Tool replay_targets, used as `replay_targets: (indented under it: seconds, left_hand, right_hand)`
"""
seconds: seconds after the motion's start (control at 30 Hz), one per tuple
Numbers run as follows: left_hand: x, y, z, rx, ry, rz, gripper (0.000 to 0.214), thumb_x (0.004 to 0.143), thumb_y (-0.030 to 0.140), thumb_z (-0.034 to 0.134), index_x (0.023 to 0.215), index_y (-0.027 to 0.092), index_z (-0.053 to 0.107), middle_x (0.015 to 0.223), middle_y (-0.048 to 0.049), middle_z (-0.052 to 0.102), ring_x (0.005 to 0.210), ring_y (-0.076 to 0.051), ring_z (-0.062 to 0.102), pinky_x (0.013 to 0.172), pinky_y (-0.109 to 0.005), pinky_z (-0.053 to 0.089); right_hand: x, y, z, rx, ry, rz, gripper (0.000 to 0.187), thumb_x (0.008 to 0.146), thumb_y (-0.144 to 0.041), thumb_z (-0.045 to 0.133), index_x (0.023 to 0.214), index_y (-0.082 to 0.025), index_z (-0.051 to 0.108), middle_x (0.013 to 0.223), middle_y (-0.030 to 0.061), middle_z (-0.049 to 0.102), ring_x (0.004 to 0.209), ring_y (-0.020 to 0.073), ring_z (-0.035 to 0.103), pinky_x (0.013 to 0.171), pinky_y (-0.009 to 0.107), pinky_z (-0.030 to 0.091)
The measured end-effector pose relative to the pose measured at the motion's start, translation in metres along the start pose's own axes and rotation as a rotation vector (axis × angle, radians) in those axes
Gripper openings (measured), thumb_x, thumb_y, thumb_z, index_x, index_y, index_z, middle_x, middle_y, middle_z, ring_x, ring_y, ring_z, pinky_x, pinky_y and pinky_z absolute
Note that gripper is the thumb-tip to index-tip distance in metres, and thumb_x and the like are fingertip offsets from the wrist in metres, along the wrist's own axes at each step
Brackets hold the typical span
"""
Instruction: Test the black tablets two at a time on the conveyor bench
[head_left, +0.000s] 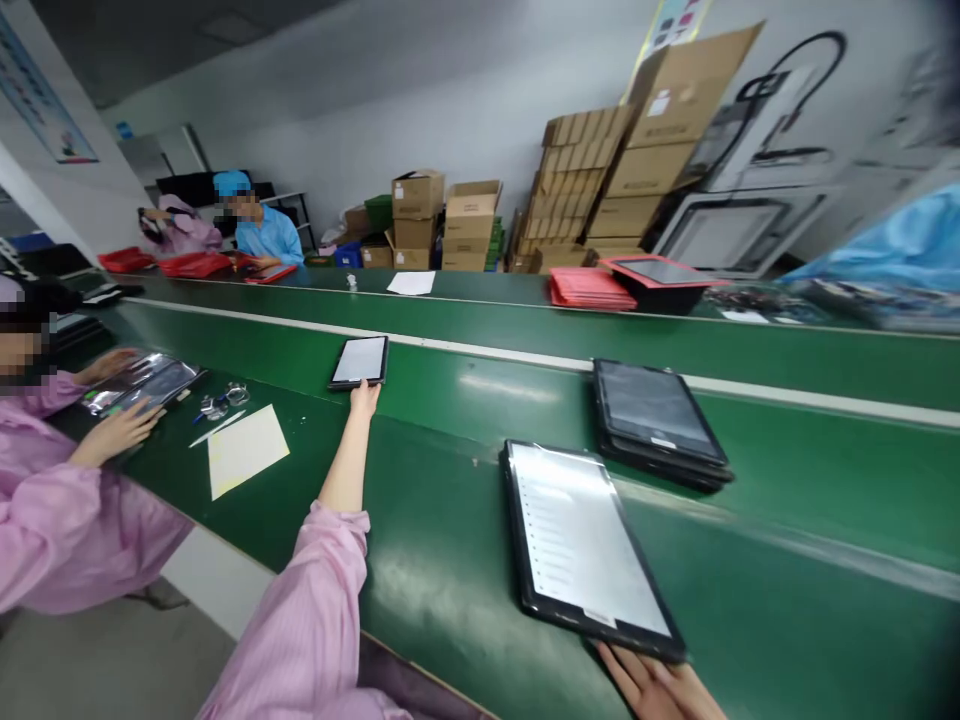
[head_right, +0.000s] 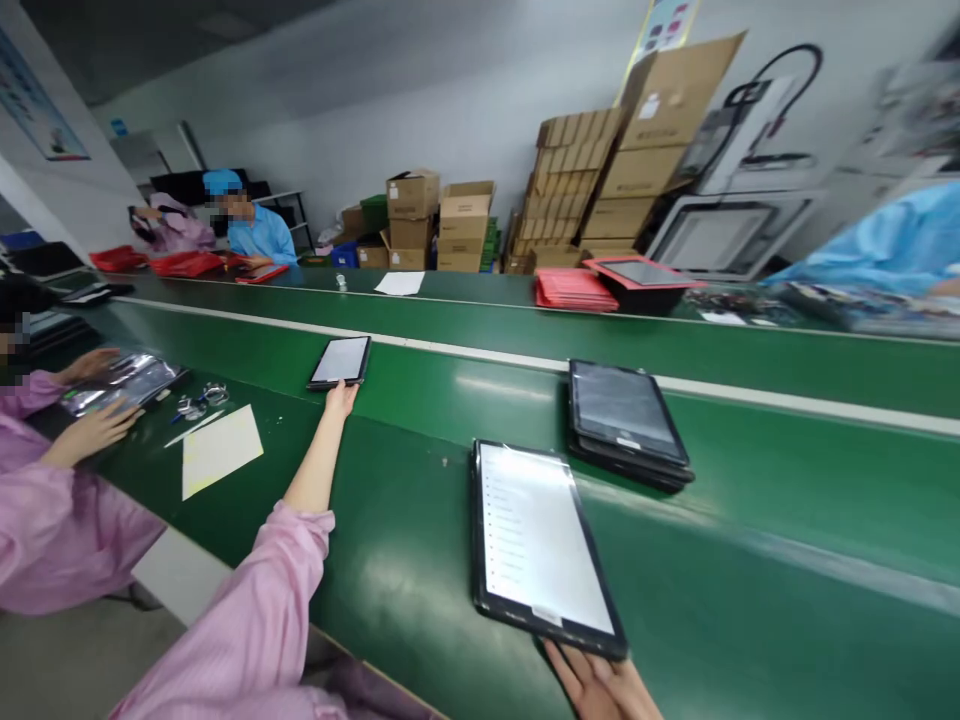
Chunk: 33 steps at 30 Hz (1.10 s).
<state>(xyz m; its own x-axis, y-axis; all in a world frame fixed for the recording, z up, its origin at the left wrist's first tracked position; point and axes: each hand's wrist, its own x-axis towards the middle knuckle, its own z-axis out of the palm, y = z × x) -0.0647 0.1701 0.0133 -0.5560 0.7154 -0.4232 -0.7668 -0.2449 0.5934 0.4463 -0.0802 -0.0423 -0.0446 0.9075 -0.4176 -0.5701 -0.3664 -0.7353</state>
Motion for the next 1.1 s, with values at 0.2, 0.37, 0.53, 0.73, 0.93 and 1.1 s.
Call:
replay_targets:
  seconds: [0.2,0.37,0.53,0.73,0.93,1.1]
  left_hand:
    - [-0.006,-0.007,0.006,0.088,0.035,0.118,0.033,0.096,0.034,0.062,0.123,0.015,0.059,0.117,-0.0088,0.064,0.096,-0.02,0.066,0.08,-0.038,0.059]
    - [-0.018,-0.003,0.012,0.133,0.068,0.122,0.025,0.097,0.031,0.062,0.115,0.014,0.062,0.104,-0.0058,0.066,0.083,-0.015,0.067,0.069,-0.03,0.059]
    - [-0.058,-0.018,0.009,0.179,0.059,0.11,0.008,0.093,0.01,0.057,0.097,0.004,0.062,0.074,-0.0062,0.068,0.066,-0.015,0.07,0.059,-0.023,0.059]
    - [-0.168,-0.065,-0.04,0.323,-0.098,0.008,0.006,0.085,0.008,0.058,0.088,0.006,0.062,0.071,-0.0106,0.072,0.069,-0.022,0.076,0.069,-0.029,0.063]
    - [-0.274,-0.081,-0.119,0.487,-0.238,-0.176,0.031,0.073,0.021,0.075,0.101,0.013,0.064,0.087,-0.009,0.077,0.08,-0.025,0.077,0.07,-0.031,0.063]
    - [-0.319,-0.061,-0.155,0.81,-0.454,-0.494,0.043,0.077,0.053,0.076,0.086,0.013,0.065,0.09,-0.0143,0.077,0.081,-0.024,0.076,0.07,-0.03,0.059]
  right_hand:
    - [-0.004,0.002,0.011,0.054,-0.035,-0.036,0.046,0.068,-0.033,0.084,0.112,-0.028,0.072,0.127,0.0098,0.07,0.117,0.0331,0.066,0.114,0.061,0.037]
    - [-0.01,0.0,0.016,0.042,-0.048,-0.064,0.045,0.068,-0.033,0.084,0.111,-0.029,0.073,0.127,0.0092,0.07,0.117,0.033,0.065,0.114,0.063,0.035]
    - [-0.015,-0.002,0.019,0.016,-0.066,-0.056,0.042,0.07,-0.034,0.084,0.109,-0.027,0.072,0.121,0.009,0.072,0.113,0.031,0.067,0.114,0.062,0.035]
    - [-0.026,0.002,0.036,0.006,0.035,-0.091,0.047,0.072,-0.033,0.081,0.115,-0.031,0.063,0.116,0.0023,0.072,0.101,0.0259,0.071,0.11,0.06,0.041]
    - [-0.062,0.018,0.042,-0.058,0.119,-0.063,0.064,0.071,-0.04,0.079,0.126,-0.03,0.048,0.099,0.0009,0.071,0.091,0.0225,0.071,0.098,0.047,0.052]
    - [-0.096,-0.01,0.029,-0.818,0.117,0.088,0.094,0.089,-0.062,0.052,0.158,-0.021,0.002,0.07,-0.0024,0.062,0.058,0.0243,0.065,0.068,0.042,0.054]
